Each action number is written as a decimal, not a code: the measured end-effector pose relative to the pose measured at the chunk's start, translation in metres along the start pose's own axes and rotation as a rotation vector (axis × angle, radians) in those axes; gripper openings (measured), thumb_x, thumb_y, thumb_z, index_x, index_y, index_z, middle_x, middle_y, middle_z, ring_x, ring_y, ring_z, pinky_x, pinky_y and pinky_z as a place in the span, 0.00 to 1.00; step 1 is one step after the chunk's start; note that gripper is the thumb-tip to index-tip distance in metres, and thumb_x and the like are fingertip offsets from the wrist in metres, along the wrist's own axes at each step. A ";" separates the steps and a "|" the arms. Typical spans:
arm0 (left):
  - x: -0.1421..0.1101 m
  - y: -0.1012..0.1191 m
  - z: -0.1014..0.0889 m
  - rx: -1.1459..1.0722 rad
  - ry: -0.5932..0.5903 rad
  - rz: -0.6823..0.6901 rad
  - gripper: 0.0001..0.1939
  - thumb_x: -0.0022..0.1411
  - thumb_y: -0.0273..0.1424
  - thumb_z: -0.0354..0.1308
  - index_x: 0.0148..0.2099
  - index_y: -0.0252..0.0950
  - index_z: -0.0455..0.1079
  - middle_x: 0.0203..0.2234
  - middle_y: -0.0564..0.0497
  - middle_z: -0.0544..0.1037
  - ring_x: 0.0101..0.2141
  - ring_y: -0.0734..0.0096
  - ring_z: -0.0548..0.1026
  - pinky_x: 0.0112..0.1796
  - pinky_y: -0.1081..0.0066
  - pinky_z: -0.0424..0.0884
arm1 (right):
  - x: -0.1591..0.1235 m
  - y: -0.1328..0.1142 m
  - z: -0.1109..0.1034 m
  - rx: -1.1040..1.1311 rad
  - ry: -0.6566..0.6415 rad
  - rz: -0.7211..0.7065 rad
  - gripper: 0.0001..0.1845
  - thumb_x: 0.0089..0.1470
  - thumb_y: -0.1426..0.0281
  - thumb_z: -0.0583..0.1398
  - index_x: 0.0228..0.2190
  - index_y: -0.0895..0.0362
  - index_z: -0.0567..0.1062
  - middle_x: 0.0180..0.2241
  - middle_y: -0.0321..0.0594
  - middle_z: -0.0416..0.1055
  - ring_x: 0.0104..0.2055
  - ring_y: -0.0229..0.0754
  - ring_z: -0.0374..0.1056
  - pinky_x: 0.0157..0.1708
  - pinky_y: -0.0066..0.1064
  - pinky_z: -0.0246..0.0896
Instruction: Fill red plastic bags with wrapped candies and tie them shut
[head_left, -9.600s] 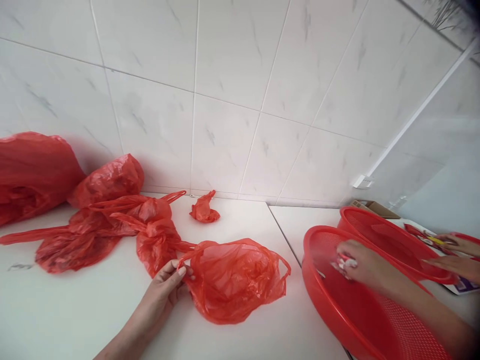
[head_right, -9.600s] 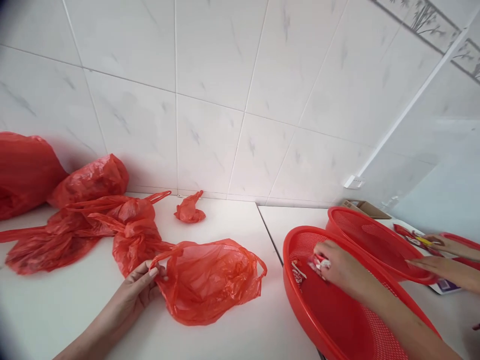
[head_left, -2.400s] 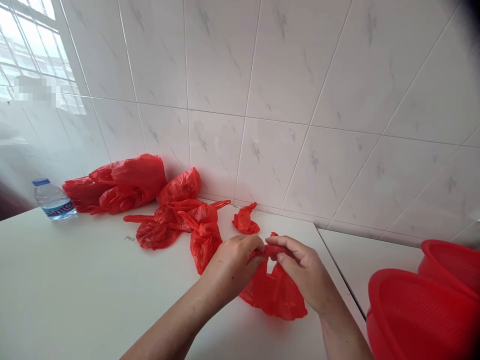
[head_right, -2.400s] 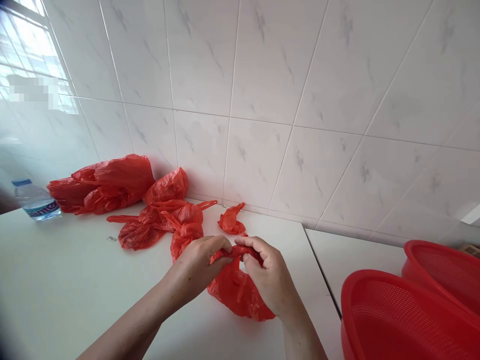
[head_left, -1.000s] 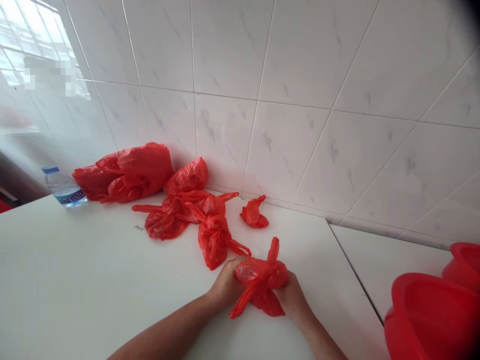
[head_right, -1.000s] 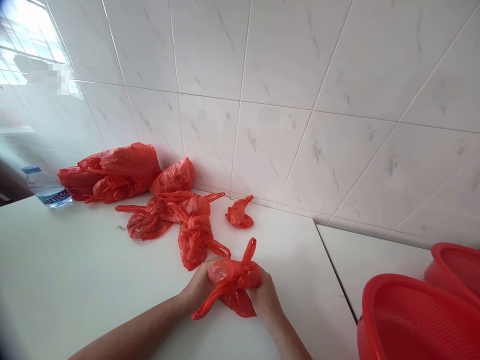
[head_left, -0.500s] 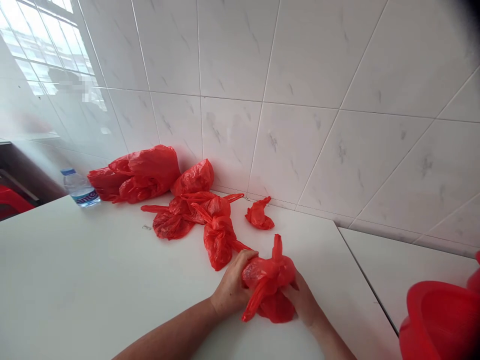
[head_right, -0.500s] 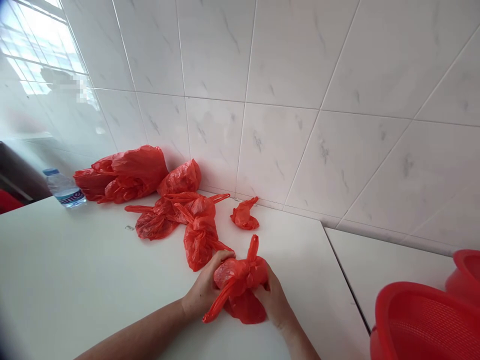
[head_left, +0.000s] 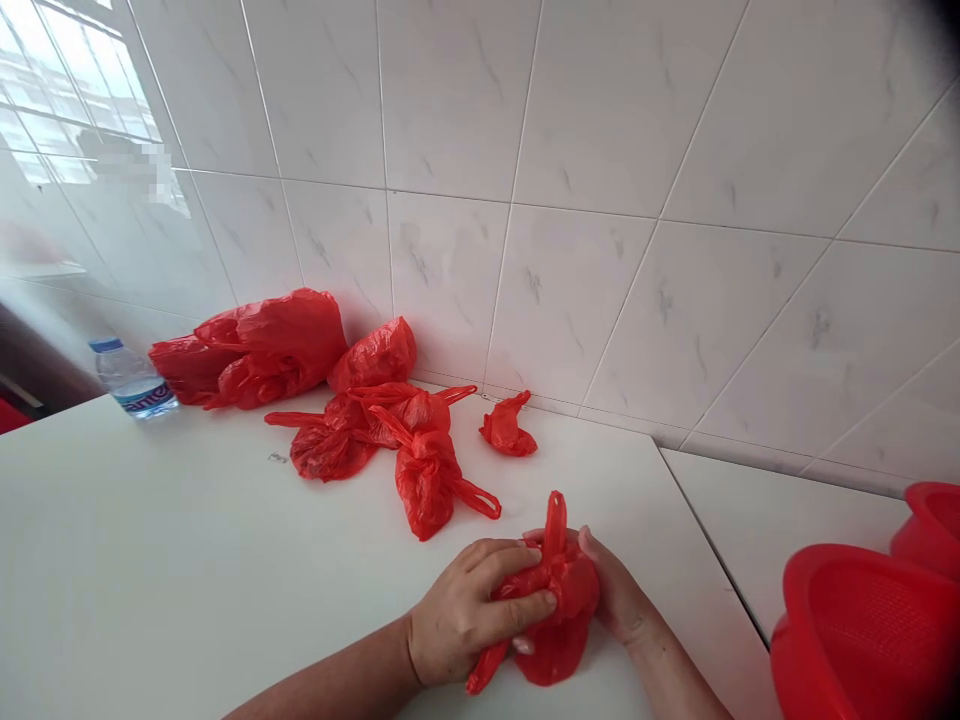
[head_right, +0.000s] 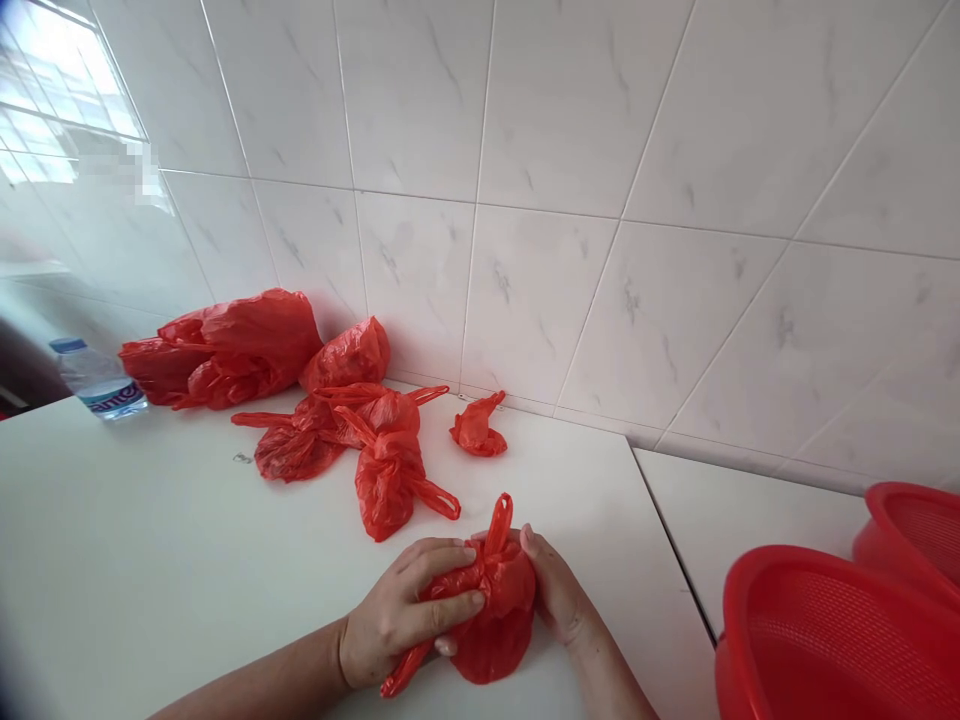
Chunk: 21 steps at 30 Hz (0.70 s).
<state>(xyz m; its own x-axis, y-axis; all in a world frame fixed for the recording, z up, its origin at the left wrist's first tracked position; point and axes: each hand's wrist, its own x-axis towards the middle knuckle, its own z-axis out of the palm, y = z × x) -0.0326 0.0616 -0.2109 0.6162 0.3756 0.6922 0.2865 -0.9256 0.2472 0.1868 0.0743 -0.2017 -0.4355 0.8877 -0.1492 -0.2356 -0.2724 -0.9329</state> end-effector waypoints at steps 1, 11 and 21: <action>0.002 0.001 0.000 0.004 -0.020 0.009 0.20 0.66 0.38 0.48 0.60 0.48 0.59 0.52 0.43 0.69 0.52 0.55 0.68 0.50 0.56 0.66 | -0.001 0.000 -0.001 -0.002 -0.007 -0.005 0.31 0.51 0.45 0.53 0.42 0.57 0.76 0.39 0.48 0.74 0.42 0.51 0.70 0.45 0.43 0.62; 0.004 -0.003 0.000 -0.029 -0.055 0.023 0.21 0.66 0.42 0.47 0.58 0.44 0.63 0.57 0.41 0.66 0.57 0.52 0.61 0.54 0.53 0.61 | 0.008 0.001 -0.009 0.127 0.151 -0.079 0.15 0.52 0.57 0.61 0.27 0.57 0.75 0.31 0.38 0.70 0.33 0.40 0.66 0.37 0.33 0.61; 0.007 0.003 -0.003 0.019 -0.029 0.150 0.11 0.69 0.36 0.45 0.44 0.37 0.67 0.42 0.52 0.79 0.53 0.67 0.67 0.61 0.61 0.45 | 0.010 -0.002 -0.014 -0.093 0.549 -0.030 0.24 0.44 0.47 0.61 0.18 0.55 0.67 0.17 0.34 0.67 0.19 0.38 0.61 0.21 0.30 0.54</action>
<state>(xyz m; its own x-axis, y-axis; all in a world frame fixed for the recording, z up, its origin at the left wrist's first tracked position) -0.0298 0.0613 -0.2036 0.6744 0.2344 0.7002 0.2033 -0.9706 0.1292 0.1951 0.0895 -0.2057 0.0922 0.9643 -0.2481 -0.1525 -0.2325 -0.9606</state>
